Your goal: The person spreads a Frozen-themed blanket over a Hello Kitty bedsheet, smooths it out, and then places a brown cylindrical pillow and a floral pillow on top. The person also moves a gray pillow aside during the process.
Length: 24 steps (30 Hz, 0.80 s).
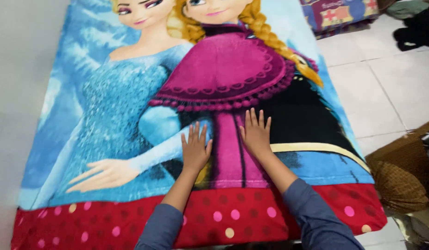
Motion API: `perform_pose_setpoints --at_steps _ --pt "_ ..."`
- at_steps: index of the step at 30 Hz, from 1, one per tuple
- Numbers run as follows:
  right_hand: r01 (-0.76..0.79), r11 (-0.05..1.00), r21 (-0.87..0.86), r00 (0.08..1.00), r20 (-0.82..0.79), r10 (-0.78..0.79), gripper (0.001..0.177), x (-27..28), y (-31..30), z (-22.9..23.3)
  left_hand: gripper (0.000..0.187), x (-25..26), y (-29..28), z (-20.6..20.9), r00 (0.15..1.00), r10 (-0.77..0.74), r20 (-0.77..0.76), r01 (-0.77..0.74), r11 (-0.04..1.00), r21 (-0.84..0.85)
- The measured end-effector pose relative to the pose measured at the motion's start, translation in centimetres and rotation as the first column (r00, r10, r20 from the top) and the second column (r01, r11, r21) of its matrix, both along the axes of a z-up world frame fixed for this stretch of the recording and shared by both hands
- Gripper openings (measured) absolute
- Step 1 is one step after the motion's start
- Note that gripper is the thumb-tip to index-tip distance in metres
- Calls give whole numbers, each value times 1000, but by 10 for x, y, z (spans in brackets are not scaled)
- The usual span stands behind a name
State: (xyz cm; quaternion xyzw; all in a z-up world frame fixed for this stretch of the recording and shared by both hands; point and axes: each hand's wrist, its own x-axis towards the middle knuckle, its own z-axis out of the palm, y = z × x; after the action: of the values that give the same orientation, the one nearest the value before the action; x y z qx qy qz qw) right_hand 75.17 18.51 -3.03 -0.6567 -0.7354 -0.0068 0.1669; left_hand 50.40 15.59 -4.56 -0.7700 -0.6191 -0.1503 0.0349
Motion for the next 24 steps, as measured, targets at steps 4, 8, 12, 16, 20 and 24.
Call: perform_pose_setpoints --at_steps 4,8,12,16,20,24 --pt "-174 984 -35 984 33 175 60 -37 -42 2 68 -25 -43 15 999 -37 7 37 997 -62" --pt "-323 941 -95 946 -17 323 61 -70 -101 21 69 -66 -95 38 994 -112 12 113 985 -128" --pt "-402 908 -114 915 -4 404 57 -97 -156 33 69 -108 -132 55 978 -207 4 205 966 -158" --pt "-441 892 -99 891 70 448 70 -114 -195 47 69 -139 -160 62 963 -266 52 271 949 -159" --pt "-466 879 -100 884 -16 467 91 -124 -233 59 69 -160 -177 53 954 -296 36 299 947 -120" --pt "-589 805 -71 808 -47 587 108 -99 -270 61 73 -175 -205 59 952 -301 56 306 945 -114"
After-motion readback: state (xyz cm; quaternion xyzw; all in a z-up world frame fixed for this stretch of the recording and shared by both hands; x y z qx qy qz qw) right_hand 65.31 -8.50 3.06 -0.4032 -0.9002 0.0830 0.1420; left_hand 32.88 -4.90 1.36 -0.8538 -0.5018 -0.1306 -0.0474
